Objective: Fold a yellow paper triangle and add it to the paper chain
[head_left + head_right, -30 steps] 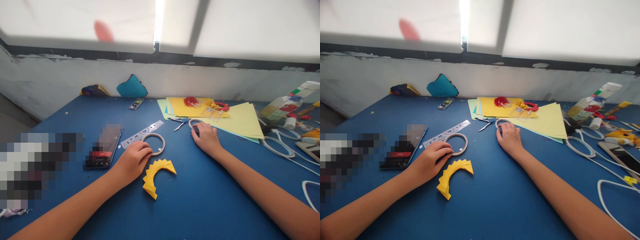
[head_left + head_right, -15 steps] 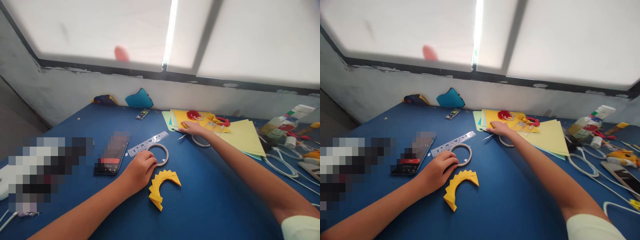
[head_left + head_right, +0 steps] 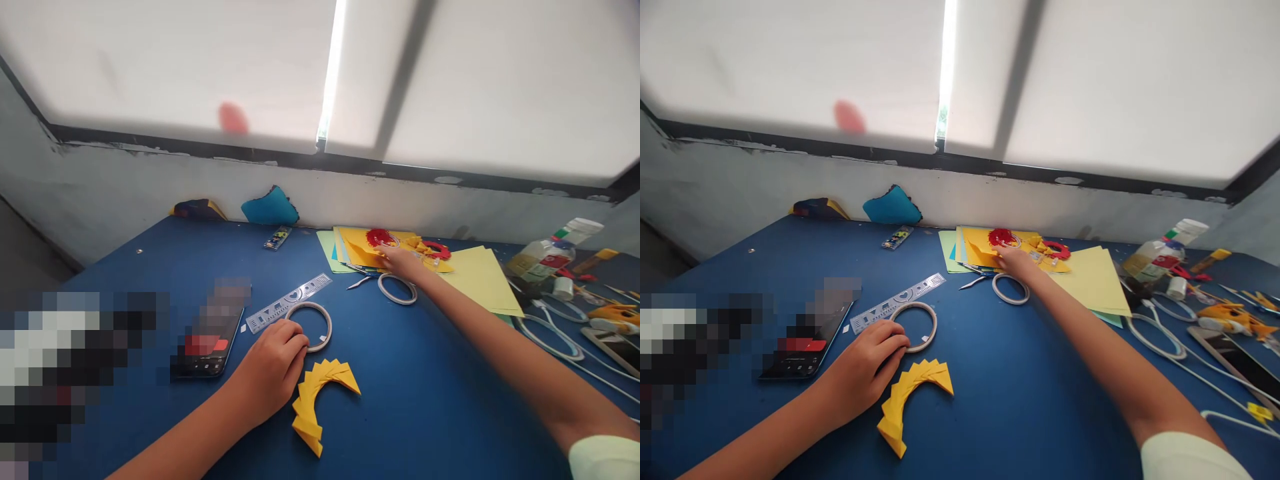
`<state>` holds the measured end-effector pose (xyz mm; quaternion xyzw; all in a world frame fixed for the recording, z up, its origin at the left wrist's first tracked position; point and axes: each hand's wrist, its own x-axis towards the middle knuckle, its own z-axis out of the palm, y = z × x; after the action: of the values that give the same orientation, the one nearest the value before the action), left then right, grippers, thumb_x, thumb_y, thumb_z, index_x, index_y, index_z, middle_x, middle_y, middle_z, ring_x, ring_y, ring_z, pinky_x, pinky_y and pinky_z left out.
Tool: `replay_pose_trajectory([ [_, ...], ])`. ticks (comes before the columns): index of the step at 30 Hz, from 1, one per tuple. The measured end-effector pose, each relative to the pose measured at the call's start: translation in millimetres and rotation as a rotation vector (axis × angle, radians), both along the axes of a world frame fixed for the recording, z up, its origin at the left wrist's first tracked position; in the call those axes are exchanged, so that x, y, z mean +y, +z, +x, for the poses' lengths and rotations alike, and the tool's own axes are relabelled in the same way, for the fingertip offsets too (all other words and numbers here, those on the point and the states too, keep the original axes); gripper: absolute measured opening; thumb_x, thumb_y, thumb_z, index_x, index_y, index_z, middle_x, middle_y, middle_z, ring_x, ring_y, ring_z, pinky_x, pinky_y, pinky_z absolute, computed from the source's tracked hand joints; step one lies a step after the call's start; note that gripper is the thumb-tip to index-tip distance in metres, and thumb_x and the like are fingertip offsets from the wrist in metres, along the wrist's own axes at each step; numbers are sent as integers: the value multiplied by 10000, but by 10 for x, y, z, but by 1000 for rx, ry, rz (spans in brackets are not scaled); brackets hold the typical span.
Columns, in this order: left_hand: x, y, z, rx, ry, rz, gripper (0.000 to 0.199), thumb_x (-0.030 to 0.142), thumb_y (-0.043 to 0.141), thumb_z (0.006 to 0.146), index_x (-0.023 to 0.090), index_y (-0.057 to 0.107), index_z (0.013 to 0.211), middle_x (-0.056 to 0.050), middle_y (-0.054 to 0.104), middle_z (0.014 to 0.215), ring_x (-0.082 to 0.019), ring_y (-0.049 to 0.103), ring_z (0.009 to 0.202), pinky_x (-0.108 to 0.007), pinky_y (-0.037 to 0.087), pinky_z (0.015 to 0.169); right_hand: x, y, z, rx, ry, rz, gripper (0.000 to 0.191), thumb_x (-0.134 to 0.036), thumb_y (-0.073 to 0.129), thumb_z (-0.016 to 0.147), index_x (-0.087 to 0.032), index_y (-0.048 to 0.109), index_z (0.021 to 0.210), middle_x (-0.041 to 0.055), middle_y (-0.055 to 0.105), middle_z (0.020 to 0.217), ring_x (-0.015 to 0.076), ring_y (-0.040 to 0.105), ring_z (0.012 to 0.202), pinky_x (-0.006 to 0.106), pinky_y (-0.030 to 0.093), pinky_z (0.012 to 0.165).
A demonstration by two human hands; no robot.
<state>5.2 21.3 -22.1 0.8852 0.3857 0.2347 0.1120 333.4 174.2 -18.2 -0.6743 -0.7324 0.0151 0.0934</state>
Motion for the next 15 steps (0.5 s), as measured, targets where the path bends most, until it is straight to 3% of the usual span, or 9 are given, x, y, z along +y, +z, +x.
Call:
replay_pose_trajectory([
  [10,-5,3,7,21,-15,-15,261,114,336,870,134,583,950,-98,579,964,-204,536,925,-372,493,831,184,189,434,265,-399,213,286,-318,501,881,-154,536,1112,66,551,1125,197,566,950,381,488,797],
  [15,3,-38,2,13,-4,-14,267,116,329,874,141,580,961,-87,571,967,-202,520,941,-378,479,849,235,283,533,398,-478,304,303,-314,511,876,-144,521,1127,69,554,1110,192,574,935,383,496,779],
])
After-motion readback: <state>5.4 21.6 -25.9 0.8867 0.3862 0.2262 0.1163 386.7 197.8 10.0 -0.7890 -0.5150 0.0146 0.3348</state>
